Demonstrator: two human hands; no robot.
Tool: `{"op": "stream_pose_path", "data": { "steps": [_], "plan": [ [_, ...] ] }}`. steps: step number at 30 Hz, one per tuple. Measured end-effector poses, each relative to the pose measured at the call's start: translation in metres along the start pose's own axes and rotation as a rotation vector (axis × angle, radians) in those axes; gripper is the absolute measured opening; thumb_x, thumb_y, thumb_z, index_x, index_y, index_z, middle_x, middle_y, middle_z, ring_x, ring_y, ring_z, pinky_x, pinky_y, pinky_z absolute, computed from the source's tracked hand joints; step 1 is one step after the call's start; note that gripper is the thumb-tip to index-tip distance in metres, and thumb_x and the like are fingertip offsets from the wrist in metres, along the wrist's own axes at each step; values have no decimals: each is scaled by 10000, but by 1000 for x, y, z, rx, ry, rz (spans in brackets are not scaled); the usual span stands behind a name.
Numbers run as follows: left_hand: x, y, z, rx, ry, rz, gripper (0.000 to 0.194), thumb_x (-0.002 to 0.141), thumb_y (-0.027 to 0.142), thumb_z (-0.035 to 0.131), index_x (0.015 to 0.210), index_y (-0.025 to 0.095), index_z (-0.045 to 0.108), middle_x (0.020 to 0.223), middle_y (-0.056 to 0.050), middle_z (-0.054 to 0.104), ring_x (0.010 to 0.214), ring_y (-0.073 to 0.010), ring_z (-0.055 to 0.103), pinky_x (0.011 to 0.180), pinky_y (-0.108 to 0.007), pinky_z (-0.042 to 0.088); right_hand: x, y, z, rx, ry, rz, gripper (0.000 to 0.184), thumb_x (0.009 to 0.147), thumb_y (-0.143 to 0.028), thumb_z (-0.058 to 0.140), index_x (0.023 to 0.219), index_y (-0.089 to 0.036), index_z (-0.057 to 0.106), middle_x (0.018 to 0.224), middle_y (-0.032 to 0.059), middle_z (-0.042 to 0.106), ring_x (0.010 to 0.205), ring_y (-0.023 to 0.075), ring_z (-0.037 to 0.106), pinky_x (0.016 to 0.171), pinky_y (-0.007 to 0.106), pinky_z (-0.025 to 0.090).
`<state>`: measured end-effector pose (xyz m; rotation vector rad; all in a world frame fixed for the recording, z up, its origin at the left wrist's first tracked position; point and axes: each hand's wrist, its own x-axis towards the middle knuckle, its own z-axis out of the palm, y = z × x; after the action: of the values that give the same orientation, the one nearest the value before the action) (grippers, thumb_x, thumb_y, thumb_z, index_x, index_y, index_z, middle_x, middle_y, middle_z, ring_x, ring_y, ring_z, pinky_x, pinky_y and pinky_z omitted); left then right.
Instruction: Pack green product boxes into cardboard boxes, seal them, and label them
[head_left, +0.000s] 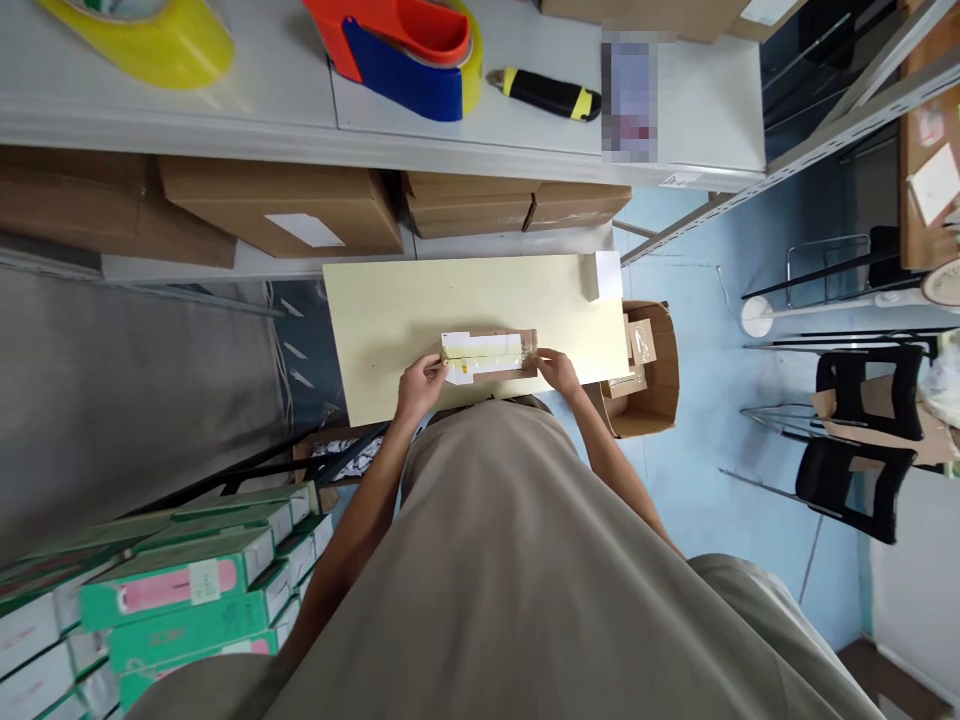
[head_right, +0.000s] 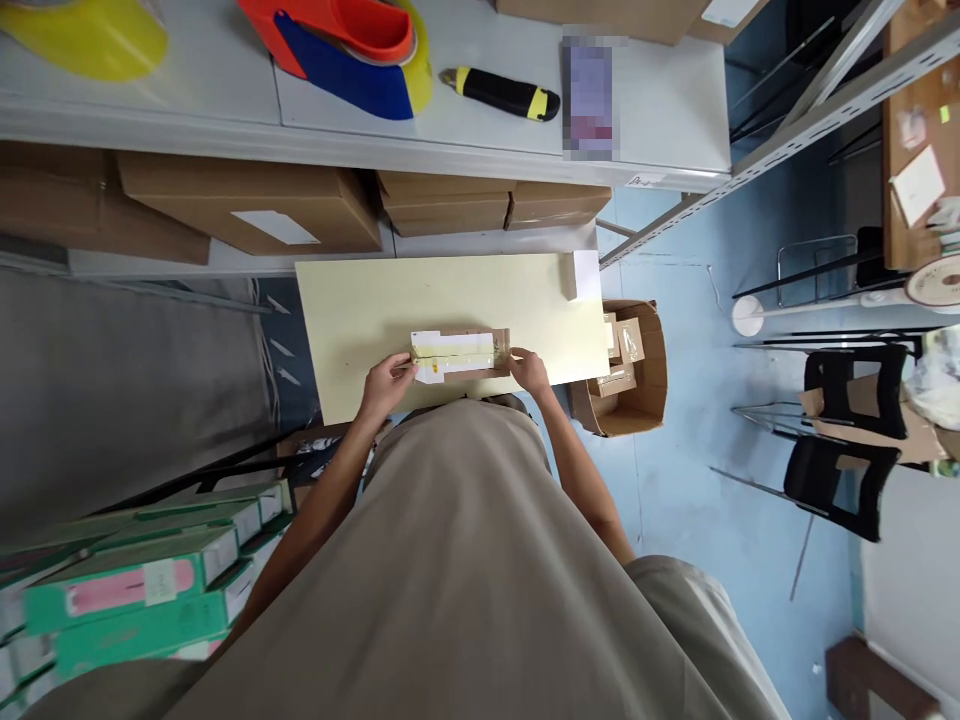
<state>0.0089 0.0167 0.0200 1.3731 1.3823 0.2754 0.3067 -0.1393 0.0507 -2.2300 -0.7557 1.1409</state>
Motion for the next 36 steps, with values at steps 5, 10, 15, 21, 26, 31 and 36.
{"op": "stream_pose_path", "data": {
  "steps": [5, 10, 15, 21, 26, 31, 36],
  "plan": [
    [-3, -3, -8, 9, 11, -2, 448, 919, 310, 837, 1332, 141, 794, 1400, -184, 828, 1175, -315, 846, 1103, -451, 658, -10, -2, 16, 46, 93, 49, 414, 990, -552, 721, 1209, -205, 774, 1350, 198, 836, 1218, 357, 821, 1024, 461, 650],
    [-3, 1, -14, 40, -76, 56, 375, 934, 288, 786, 1278, 144, 830, 1249, -161, 874, 1184, -327, 848, 1140, -474, 653, -24, -14, 34, 105, 116, 19, 338, 986, -587, 676, 931, -254, 698, 1048, 82, 840, 1049, 289, 801, 936, 374, 619],
    [-5, 20, -9, 134, -126, 165, 437, 981, 345, 721, 1369, 162, 806, 1328, -166, 846, 1126, -308, 855, 1076, -443, 688, -50, -11, 40, 181, 239, 83, 390, 930, -635, 723, 886, -251, 671, 863, 44, 769, 917, 257, 738, 833, 334, 595],
    [3, 73, 44, 228, -276, 355, 478, 1008, 409, 701, 1413, 167, 773, 1398, -191, 776, 1167, -316, 831, 1095, -435, 678, -105, 21, 13, 410, 405, 158, 475, 923, -672, 737, 982, -202, 770, 952, 50, 822, 950, 255, 754, 879, 352, 627],
    [-11, 123, 115, 292, -497, 430, 447, 1010, 403, 710, 1401, 196, 776, 1391, -177, 776, 1137, -323, 831, 1092, -462, 679, -145, 62, -31, 591, 579, 190, 550, 939, -681, 703, 1106, -173, 830, 1115, 100, 863, 1044, 299, 775, 944, 403, 639],
    [-40, 161, 202, 376, -588, 472, 453, 1006, 408, 741, 1410, 207, 772, 1391, -160, 752, 1129, -326, 831, 1099, -470, 677, -145, 122, -90, 589, 714, 300, 604, 974, -740, 629, 1137, -185, 801, 1109, 90, 847, 1056, 291, 749, 948, 377, 617],
    [-76, 181, 313, 335, -660, 347, 522, 965, 374, 789, 1451, 190, 740, 1485, -187, 692, 1245, -330, 805, 1129, -461, 670, -135, 199, -169, 493, 763, 421, 604, 1026, -759, 556, 1117, -201, 770, 985, 64, 803, 1008, 284, 726, 884, 346, 604]
  ]
}}
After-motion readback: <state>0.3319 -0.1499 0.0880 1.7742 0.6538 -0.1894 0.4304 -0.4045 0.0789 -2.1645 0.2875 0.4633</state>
